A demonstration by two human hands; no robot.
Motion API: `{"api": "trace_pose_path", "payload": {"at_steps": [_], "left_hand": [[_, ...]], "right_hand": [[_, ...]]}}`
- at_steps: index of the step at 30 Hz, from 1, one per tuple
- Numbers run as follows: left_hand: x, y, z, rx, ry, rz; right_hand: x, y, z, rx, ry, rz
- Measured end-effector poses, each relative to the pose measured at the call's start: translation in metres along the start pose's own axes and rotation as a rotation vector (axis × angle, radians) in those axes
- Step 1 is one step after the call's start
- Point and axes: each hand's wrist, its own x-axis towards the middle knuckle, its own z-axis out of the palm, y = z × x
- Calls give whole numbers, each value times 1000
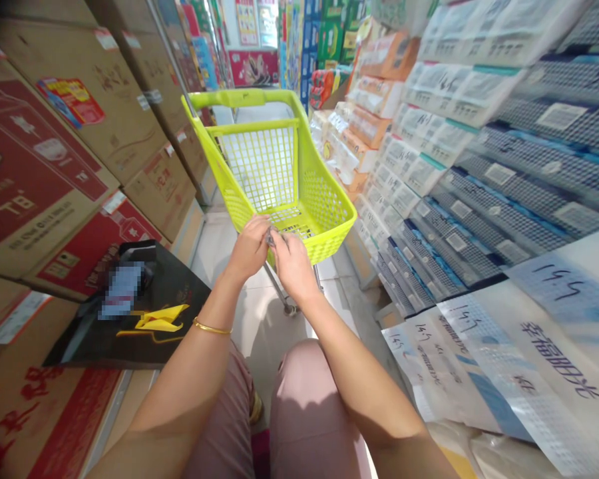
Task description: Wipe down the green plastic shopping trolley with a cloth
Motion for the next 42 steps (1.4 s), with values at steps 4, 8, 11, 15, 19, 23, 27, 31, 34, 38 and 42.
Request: {"api": "trace_pose_path", "payload": {"at_steps": [4,8,11,15,19,23,27,31,34,38,42], "left_hand": [[1,-2,-1,19,-32,37],[3,2,0,49,-44,55],[2,9,0,61,-41,54],[2,12,0,62,-38,69],[-2,17,7,92,-17,96],[-10,26,16,91,-36,149],[-16,29,16,64,-2,125],[-17,25,11,92,-46,133],[-16,22,7,110,-80,149],[-16,20,6,109,-80,145],[-18,17,8,126,-46,127]], "right_hand": [[1,12,-1,12,-24,-61],[-2,28,-11,-17,-13,-77],[-9,41,-21,-56,27,-54],[-16,52,-34,-89,108,40],[-14,43,-35,-95,154,144],[-10,19,-22,-74,164,181],[-12,1,-11,-15,142,130],[-15,7,-12,-43,98,73],[-13,23,-23,-135,7,45],[-5,45,-42,-201,5,130],[4,51,-46,-218,-4,181]]}}
